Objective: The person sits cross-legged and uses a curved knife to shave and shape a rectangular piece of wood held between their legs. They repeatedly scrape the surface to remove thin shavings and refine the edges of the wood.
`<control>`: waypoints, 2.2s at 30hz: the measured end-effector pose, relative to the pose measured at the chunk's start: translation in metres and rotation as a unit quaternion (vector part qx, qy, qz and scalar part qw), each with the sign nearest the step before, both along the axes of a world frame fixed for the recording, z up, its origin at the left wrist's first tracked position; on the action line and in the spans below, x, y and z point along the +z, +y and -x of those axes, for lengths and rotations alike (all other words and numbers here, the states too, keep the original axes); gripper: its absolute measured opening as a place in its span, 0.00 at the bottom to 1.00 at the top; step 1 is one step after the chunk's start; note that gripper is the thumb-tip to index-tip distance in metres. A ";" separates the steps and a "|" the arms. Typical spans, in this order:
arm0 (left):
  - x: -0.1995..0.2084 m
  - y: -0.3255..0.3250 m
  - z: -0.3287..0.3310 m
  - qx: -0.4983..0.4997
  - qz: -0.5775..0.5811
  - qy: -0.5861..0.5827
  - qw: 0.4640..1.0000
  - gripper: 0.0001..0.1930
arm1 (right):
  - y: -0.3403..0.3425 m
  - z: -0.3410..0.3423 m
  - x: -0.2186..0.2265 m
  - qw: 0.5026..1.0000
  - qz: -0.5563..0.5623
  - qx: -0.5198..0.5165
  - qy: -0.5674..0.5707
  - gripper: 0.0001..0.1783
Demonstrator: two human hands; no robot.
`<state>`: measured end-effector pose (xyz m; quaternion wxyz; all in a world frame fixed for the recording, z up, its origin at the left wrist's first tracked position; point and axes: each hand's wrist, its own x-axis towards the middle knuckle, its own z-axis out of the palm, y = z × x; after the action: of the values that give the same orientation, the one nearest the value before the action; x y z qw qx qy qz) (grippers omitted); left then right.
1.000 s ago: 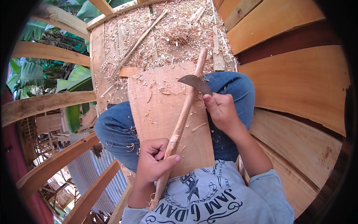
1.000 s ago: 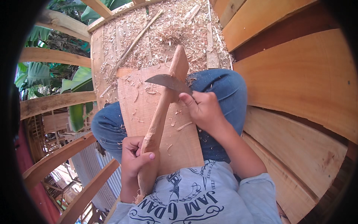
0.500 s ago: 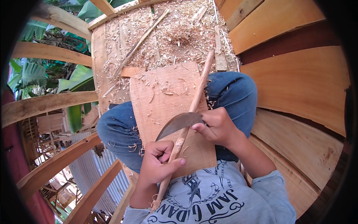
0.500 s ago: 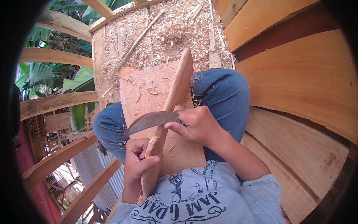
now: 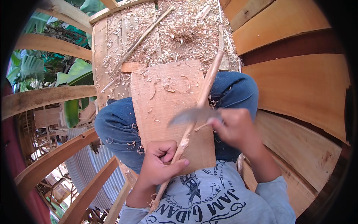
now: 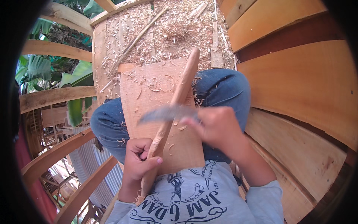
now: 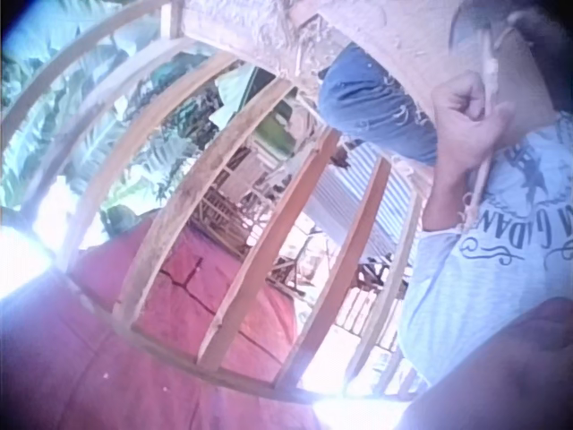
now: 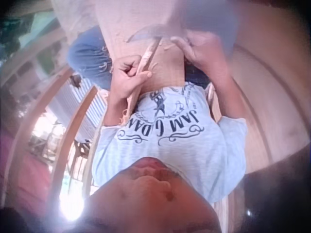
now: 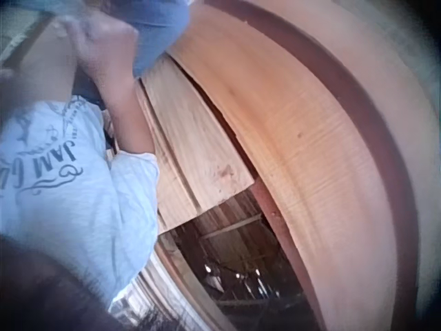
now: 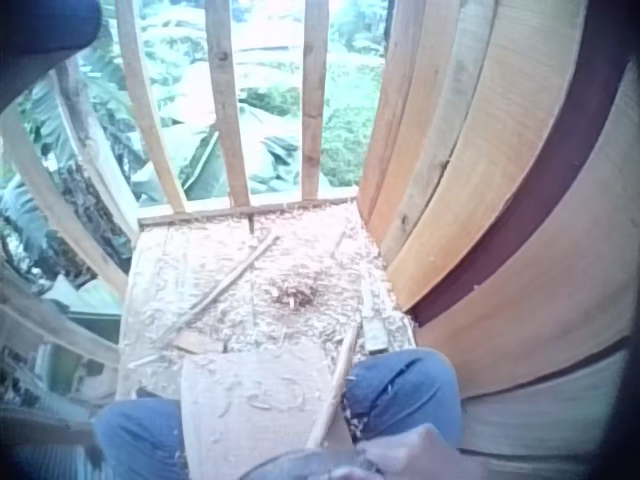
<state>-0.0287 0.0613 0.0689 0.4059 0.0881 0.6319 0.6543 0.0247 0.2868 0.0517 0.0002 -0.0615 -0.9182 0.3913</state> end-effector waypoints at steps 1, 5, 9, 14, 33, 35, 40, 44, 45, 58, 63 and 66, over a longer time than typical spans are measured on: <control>0.001 0.001 0.001 -0.007 -0.004 0.018 1.000 0.26 | -0.004 -0.001 0.001 0.998 -0.008 0.054 0.036 0.27; -0.001 -0.003 0.000 -0.004 0.013 -0.025 1.000 0.26 | 0.027 0.019 -0.022 0.996 0.024 -0.085 -0.020 0.24; -0.002 -0.002 -0.001 0.010 -0.009 -0.032 0.999 0.26 | 0.004 -0.001 -0.020 0.997 -0.010 0.054 0.046 0.24; -0.001 -0.003 0.002 -0.004 -0.005 -0.052 0.999 0.26 | 0.026 0.017 -0.027 0.996 0.016 -0.073 -0.037 0.24; 0.000 0.001 0.011 -0.008 -0.018 -0.071 0.997 0.26 | 0.001 0.007 -0.030 0.998 0.025 0.008 0.052 0.26; 0.006 0.003 0.007 0.009 -0.016 -0.089 0.996 0.26 | -0.007 0.005 -0.035 0.980 0.072 0.130 0.132 0.26; -0.001 -0.001 0.007 -0.017 -0.016 -0.071 0.997 0.27 | 0.031 0.028 -0.036 0.949 0.239 -0.188 -0.080 0.23; -0.003 -0.004 0.010 -0.031 -0.021 -0.063 0.997 0.27 | 0.003 0.011 -0.016 0.992 0.123 0.019 -0.007 0.15; -0.004 -0.004 0.010 -0.035 -0.025 -0.063 0.997 0.27 | -0.001 0.009 -0.013 0.990 0.142 0.008 -0.024 0.15; -0.008 -0.004 0.007 -0.021 -0.019 -0.064 0.998 0.27 | 0.016 0.016 -0.020 0.995 0.017 -0.085 -0.041 0.21; -0.004 -0.002 0.012 -0.032 -0.034 -0.072 0.996 0.27 | 0.005 0.008 -0.027 0.996 -0.033 0.045 0.069 0.22; -0.001 -0.003 0.014 -0.031 -0.021 -0.068 0.997 0.27 | 0.009 0.016 -0.038 0.994 -0.019 0.009 0.112 0.23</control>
<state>-0.0423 0.0579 0.0676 0.4665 0.0715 0.5862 0.6586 0.0090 0.2958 0.0139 0.1003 -0.0092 -0.9202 0.3783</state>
